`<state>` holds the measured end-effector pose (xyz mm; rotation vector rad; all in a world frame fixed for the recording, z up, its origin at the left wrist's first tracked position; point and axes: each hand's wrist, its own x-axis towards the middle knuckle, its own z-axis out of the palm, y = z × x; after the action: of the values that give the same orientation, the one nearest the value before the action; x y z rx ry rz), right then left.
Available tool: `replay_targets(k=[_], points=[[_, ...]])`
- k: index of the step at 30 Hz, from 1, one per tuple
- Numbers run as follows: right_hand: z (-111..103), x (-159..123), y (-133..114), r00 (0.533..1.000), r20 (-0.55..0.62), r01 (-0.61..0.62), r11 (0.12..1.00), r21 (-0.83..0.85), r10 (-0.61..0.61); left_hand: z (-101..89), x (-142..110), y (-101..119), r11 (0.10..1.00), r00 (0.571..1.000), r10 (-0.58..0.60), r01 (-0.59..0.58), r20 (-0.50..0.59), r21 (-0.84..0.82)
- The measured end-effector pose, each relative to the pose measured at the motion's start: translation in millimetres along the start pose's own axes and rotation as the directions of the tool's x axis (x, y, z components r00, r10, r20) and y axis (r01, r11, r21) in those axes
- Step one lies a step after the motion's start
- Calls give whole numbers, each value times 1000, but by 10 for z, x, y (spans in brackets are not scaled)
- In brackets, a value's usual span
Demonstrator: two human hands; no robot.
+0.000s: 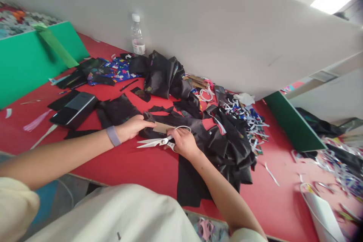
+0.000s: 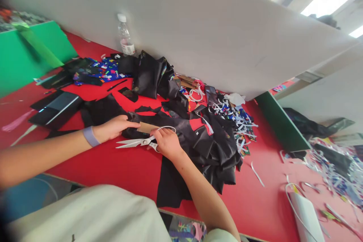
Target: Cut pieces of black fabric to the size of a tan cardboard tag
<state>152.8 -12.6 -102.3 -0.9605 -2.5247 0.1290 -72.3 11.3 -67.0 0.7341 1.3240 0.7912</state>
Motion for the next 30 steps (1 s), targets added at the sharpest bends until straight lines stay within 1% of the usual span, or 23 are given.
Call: replay_targets(k=[3, 4, 7, 11, 13, 15, 17, 19, 21, 22, 25, 27, 28, 30], points=[[2, -3, -2, 1000, 15, 9, 999, -47, -9, 8, 25, -27, 998, 999, 26, -28, 40, 53], [0, -3, -2, 1000, 22, 11, 998, -59, -10, 16, 26, -24, 999, 999, 21, -22, 35, 43], [-12, 8, -5, 999, 29, 29, 996, -87, -26, 44, 13, 18, 998, 998, -60, 61, 36, -24], [-29, 41, -2, 998, 14, 64, 989, -135, -62, 62, -7, 81, 979, 981, -181, 187, 75, -78], [-38, 66, 6, 999, 36, 37, 993, -109, -33, 52, -16, 103, 967, 969, -227, 236, 101, -97], [-52, 96, 23, 998, 61, -18, 998, -52, 21, 24, -30, 123, 955, 958, -259, 273, 124, -119], [-70, 135, 51, 995, 68, -72, 997, -4, 72, -25, -56, 139, 940, 953, -259, 286, 156, -186], [-90, 185, 92, 991, 57, -122, 992, 27, 121, -82, -96, 133, 903, 948, -242, 298, 206, -311], [-109, 248, 146, 981, 45, -193, 979, 70, 190, -124, -153, 88, 837, 949, -206, 297, 237, -460], [-118, 283, 177, 973, 42, -230, 969, 94, 227, -132, -189, 48, 800, 955, -186, 283, 230, -529], [-140, 397, 273, 948, 59, -319, 932, 172, 314, -90, -327, -96, 695, 979, -153, 203, 134, -690], [-149, 471, 335, 933, 89, -359, 907, 220, 348, -24, -435, -154, 629, 980, -174, 189, 100, -755], [-153, 505, 364, 927, 107, -375, 895, 240, 360, 10, -485, -157, 601, 977, -186, 200, 109, -774], [-160, 562, 414, 916, 146, -401, 874, 275, 374, 62, -560, -102, 563, 971, -179, 233, 159, -793]])
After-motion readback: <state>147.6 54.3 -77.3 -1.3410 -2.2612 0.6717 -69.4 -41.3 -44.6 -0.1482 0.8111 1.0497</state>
